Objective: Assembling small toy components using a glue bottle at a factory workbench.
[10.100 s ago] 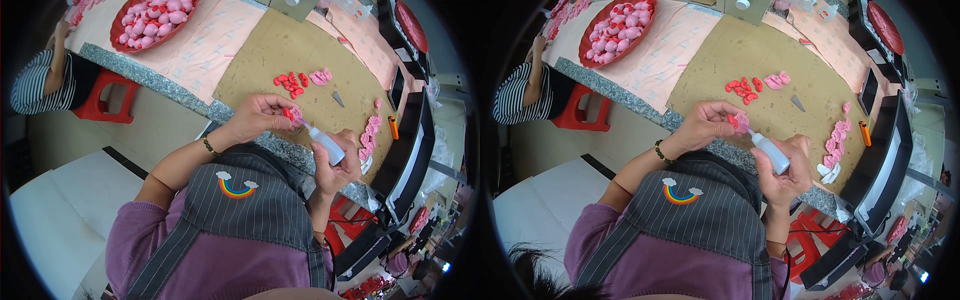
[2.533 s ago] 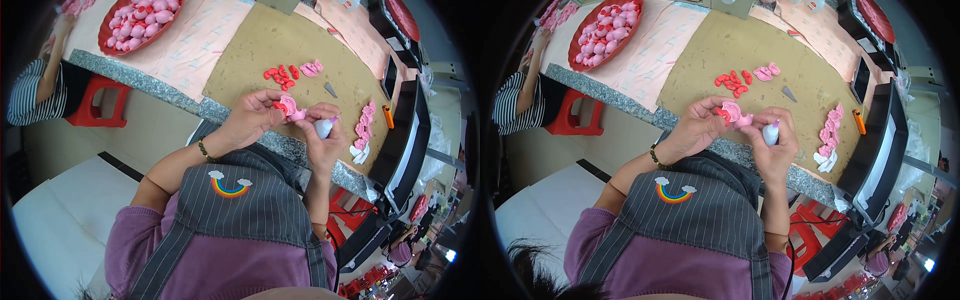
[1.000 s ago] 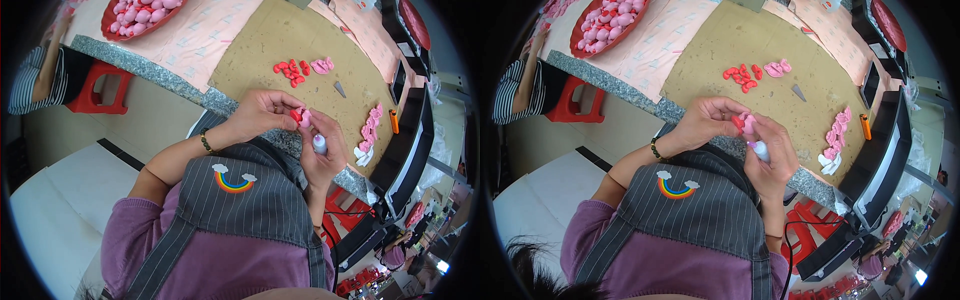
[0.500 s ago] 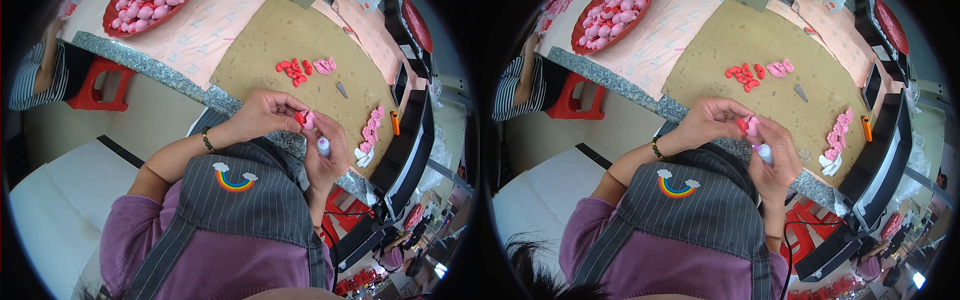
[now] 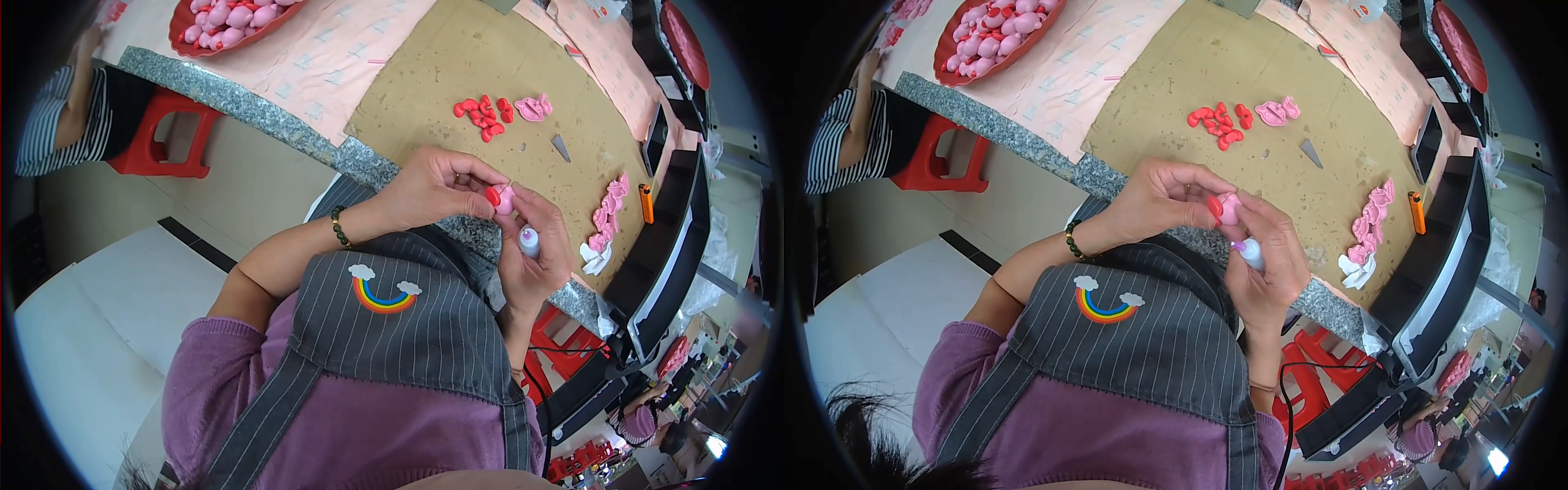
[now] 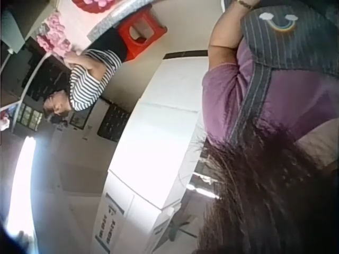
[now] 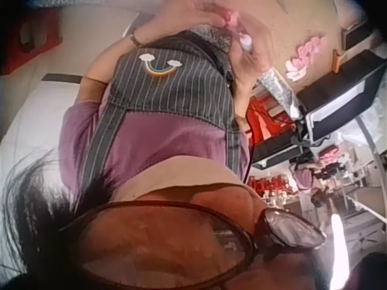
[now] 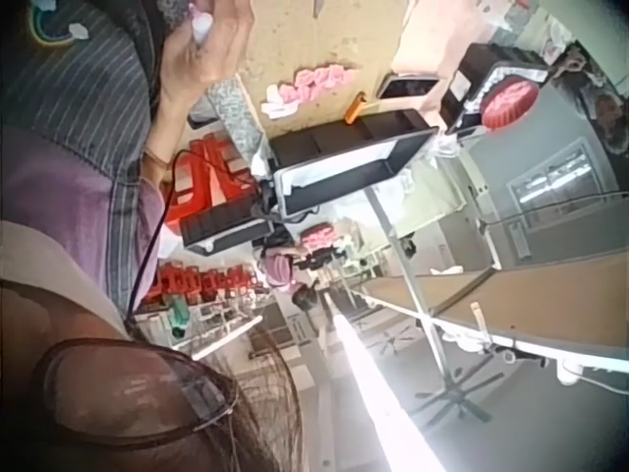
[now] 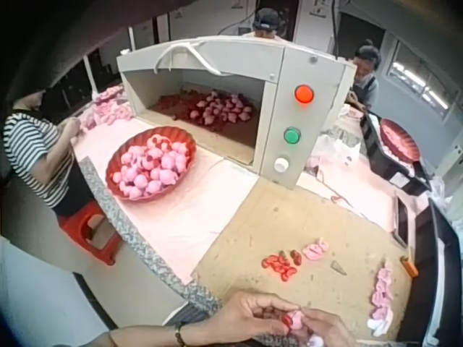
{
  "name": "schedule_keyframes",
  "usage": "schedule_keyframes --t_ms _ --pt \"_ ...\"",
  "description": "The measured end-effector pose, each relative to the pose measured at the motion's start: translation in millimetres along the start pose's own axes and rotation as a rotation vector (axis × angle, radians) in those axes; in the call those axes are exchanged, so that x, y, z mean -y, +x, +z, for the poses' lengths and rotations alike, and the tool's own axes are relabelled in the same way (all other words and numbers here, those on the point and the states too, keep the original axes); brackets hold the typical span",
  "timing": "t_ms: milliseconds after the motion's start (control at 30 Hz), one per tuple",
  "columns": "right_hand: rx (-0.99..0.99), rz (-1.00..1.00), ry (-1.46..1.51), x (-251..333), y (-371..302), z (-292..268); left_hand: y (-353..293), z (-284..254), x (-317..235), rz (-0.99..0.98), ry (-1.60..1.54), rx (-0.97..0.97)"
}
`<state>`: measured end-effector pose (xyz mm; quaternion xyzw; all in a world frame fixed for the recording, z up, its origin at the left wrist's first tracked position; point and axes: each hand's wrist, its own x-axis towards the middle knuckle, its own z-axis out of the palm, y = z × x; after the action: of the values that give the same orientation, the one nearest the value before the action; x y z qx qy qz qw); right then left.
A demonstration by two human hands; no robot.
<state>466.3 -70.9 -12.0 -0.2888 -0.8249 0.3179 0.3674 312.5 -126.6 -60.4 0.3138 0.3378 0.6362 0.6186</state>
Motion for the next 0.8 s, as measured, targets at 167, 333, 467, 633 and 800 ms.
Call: schedule_keyframes --t_ms 167,333,467,633,800 --pt "-0.003 -0.003 0.003 -1 -1 0 -1 1 1 0.005 0.005 -0.007" --pt "-0.015 -0.06 0.011 -4 -1 4 -1 1 3 0.043 0.025 -0.029" --pt "-0.051 -0.063 0.043 -10 0 10 -3 4 6 0.006 0.048 -0.076" --pt "-0.125 -0.011 0.097 -17 -9 16 0 4 10 0.063 -0.093 0.007" --pt "-0.119 0.06 0.372 -21 -12 20 1 -3 12 0.097 -0.119 0.031"
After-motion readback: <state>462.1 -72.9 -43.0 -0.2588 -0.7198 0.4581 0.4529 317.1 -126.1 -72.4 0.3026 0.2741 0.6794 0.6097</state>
